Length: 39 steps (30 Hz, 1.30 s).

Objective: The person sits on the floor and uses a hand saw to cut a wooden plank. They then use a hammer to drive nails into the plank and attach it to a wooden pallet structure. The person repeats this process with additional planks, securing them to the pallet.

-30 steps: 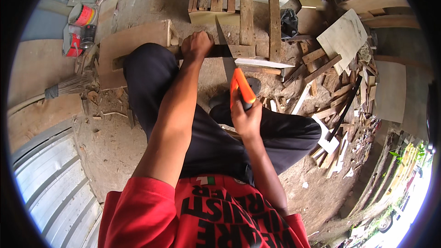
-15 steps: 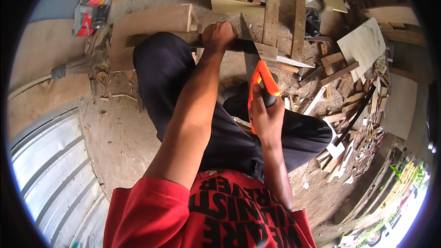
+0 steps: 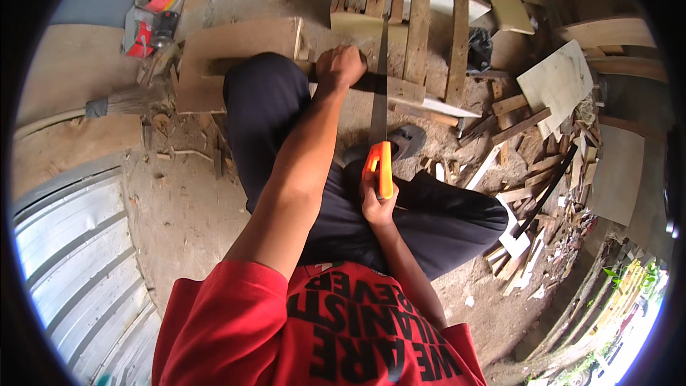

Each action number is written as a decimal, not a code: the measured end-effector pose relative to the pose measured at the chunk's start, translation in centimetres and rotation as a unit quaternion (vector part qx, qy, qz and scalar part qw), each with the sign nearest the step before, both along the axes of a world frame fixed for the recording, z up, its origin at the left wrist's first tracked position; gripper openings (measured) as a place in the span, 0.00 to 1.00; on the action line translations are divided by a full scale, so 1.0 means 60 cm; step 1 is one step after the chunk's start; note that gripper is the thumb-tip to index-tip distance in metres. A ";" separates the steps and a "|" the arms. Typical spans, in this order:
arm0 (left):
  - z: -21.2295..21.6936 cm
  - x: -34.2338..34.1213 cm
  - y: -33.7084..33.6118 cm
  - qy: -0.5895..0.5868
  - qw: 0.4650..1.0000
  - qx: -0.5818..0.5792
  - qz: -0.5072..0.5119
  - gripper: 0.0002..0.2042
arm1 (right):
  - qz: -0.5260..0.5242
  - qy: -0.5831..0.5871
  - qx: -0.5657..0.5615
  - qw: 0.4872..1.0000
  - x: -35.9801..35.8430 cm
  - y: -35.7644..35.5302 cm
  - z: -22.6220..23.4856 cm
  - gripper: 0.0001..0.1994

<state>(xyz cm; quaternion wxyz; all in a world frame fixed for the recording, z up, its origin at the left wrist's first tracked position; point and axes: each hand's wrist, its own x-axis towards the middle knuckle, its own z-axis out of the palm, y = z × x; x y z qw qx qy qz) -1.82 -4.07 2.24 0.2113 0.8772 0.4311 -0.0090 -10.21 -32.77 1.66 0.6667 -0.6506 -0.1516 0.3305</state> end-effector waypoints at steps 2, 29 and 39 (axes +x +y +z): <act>-0.019 0.002 0.007 -0.016 1.000 0.004 0.002 0.14 | -0.019 0.010 0.021 1.000 0.013 0.004 0.006 0.05; -0.012 -0.028 -0.068 -0.029 0.956 0.037 -0.289 0.30 | -0.204 -0.251 -0.078 0.943 0.094 -0.076 0.067 0.09; 0.026 0.005 -0.005 0.027 0.953 -0.079 -0.292 0.27 | -0.187 -0.269 -0.040 0.944 0.092 -0.073 0.069 0.11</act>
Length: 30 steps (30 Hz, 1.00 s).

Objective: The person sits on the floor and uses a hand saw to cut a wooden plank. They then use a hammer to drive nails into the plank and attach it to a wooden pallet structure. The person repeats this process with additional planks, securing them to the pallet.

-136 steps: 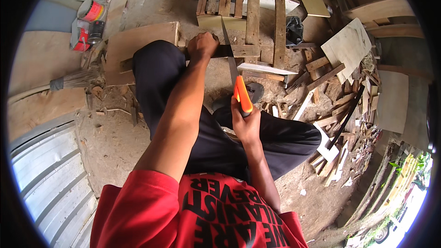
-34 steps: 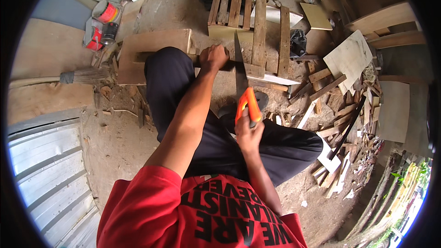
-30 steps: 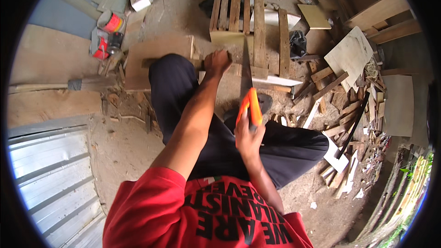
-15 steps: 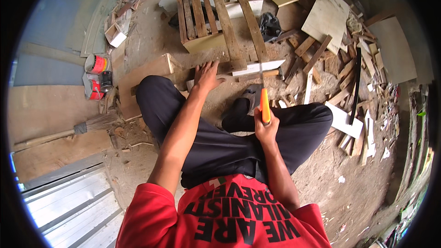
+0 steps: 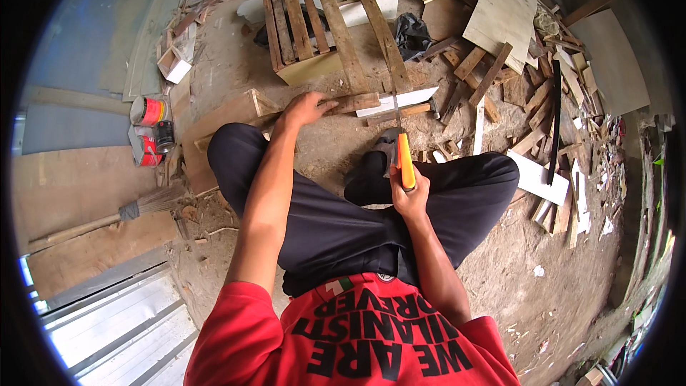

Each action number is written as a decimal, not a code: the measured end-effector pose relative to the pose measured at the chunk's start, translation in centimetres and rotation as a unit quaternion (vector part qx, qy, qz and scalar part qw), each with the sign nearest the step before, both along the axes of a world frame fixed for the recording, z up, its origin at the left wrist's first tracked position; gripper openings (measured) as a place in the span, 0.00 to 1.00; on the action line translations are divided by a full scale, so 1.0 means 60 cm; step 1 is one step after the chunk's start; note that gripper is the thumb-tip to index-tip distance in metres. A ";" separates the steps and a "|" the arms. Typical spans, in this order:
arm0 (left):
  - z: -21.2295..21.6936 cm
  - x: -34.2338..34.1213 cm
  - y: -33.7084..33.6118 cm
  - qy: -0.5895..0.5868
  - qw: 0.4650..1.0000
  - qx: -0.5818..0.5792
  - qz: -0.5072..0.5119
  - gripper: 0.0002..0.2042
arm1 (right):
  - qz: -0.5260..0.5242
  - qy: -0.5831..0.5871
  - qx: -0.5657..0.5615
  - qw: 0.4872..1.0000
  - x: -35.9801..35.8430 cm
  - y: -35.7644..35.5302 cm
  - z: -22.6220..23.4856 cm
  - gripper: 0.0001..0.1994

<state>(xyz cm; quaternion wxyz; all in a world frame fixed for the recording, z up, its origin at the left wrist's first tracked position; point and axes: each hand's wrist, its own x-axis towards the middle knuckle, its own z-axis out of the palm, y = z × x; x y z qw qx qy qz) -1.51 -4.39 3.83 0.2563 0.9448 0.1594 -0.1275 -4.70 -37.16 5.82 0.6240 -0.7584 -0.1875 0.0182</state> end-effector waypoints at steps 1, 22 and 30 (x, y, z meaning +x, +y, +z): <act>-0.005 0.001 0.002 -0.015 1.000 -0.001 -0.002 0.27 | -0.001 0.004 -0.005 1.000 0.000 0.000 -0.002 0.11; -0.058 0.035 0.032 -0.074 0.965 0.113 0.224 0.26 | 0.073 0.030 -0.026 0.997 -0.020 0.030 -0.005 0.10; -0.074 0.031 0.014 -0.072 0.935 0.181 0.296 0.13 | 0.132 0.134 -0.018 0.982 -0.047 0.066 0.005 0.10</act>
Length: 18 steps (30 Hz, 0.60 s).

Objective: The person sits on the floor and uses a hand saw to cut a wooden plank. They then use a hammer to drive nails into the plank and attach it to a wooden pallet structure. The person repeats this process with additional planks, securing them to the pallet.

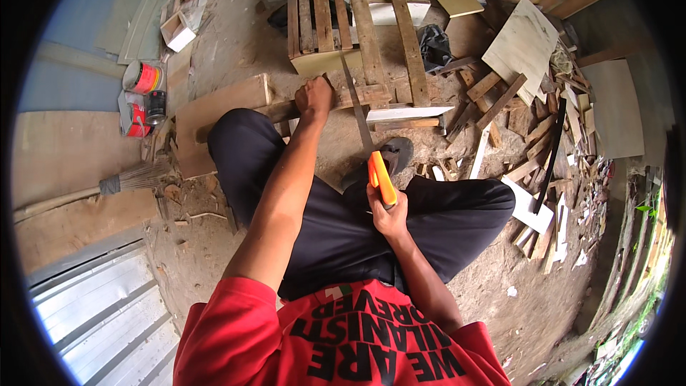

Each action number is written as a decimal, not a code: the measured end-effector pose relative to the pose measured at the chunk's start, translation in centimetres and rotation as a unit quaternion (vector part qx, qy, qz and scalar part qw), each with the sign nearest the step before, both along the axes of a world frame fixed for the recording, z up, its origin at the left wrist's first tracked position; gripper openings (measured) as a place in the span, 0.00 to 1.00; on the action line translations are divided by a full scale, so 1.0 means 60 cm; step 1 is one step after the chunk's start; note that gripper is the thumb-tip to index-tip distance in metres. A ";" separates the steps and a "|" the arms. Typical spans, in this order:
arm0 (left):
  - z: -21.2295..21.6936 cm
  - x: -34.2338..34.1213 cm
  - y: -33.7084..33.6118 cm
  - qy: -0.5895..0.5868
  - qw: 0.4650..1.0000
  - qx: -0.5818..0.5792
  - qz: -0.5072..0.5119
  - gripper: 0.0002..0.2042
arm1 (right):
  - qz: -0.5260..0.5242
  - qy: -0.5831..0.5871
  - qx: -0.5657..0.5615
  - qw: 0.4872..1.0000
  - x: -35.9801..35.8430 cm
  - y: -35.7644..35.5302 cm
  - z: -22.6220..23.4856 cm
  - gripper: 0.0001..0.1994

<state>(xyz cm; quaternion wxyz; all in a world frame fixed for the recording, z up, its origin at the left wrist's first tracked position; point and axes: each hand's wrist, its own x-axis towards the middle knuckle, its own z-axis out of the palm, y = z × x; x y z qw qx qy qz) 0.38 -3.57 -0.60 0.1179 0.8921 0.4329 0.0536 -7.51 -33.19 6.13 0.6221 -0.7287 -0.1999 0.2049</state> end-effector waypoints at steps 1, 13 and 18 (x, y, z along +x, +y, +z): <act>-0.002 0.000 0.004 0.002 1.000 -0.015 -0.002 0.13 | 0.007 -0.004 -0.005 1.000 -0.001 0.003 -0.006 0.10; -0.005 -0.008 0.001 -0.072 0.997 -0.024 -0.007 0.15 | 0.020 0.087 0.005 0.996 -0.007 -0.002 -0.046 0.12; -0.008 -0.006 0.005 -0.070 0.997 -0.026 -0.017 0.18 | 0.038 0.112 0.034 0.992 -0.005 0.015 -0.034 0.12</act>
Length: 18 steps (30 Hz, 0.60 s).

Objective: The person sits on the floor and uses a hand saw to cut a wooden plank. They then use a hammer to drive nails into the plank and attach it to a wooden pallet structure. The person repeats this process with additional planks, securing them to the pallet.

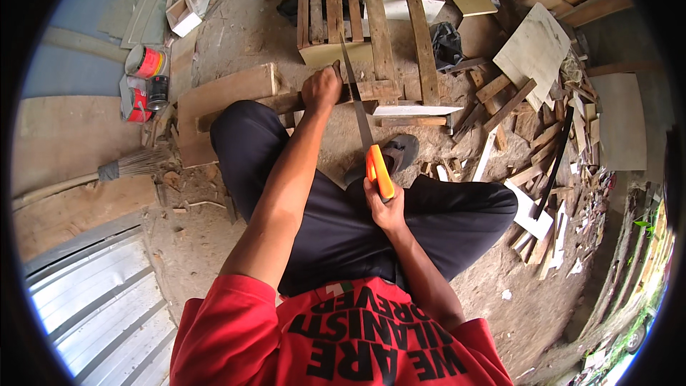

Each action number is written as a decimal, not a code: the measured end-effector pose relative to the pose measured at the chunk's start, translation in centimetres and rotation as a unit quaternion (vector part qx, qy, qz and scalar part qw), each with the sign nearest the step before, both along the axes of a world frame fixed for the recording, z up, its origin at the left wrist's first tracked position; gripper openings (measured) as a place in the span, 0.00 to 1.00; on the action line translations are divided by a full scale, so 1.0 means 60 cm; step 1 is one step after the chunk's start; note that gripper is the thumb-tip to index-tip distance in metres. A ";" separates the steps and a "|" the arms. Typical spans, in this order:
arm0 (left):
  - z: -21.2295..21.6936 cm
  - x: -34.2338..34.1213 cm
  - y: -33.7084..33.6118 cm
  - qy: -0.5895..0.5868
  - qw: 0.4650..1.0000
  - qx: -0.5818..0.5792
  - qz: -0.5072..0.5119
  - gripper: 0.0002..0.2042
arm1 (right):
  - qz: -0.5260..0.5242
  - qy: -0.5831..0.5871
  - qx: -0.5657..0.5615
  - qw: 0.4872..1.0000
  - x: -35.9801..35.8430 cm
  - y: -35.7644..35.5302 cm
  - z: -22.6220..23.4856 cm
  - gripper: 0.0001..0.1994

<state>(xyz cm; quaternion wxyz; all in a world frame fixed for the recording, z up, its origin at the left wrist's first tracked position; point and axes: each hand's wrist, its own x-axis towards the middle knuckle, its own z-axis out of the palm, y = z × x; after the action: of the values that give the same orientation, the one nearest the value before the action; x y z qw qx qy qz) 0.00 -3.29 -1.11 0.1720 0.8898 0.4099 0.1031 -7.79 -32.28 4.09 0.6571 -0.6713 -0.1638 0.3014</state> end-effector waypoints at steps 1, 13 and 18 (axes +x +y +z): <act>0.005 0.000 -0.001 0.001 1.000 0.004 -0.005 0.18 | 0.003 -0.006 -0.004 1.000 0.001 0.003 0.006 0.13; 0.012 -0.009 -0.015 0.070 0.997 0.026 -0.020 0.15 | -0.002 0.088 -0.075 0.993 0.027 0.014 0.049 0.18; 0.010 -0.012 -0.009 0.049 0.999 0.019 -0.016 0.12 | -0.008 -0.014 -0.075 0.997 0.014 0.007 -0.008 0.21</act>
<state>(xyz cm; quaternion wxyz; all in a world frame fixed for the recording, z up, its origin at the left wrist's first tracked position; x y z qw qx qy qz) -0.74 -3.83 -0.48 0.1367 0.9035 0.4010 0.0647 -6.98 -31.88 3.59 0.6048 -0.7241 -0.1446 0.2984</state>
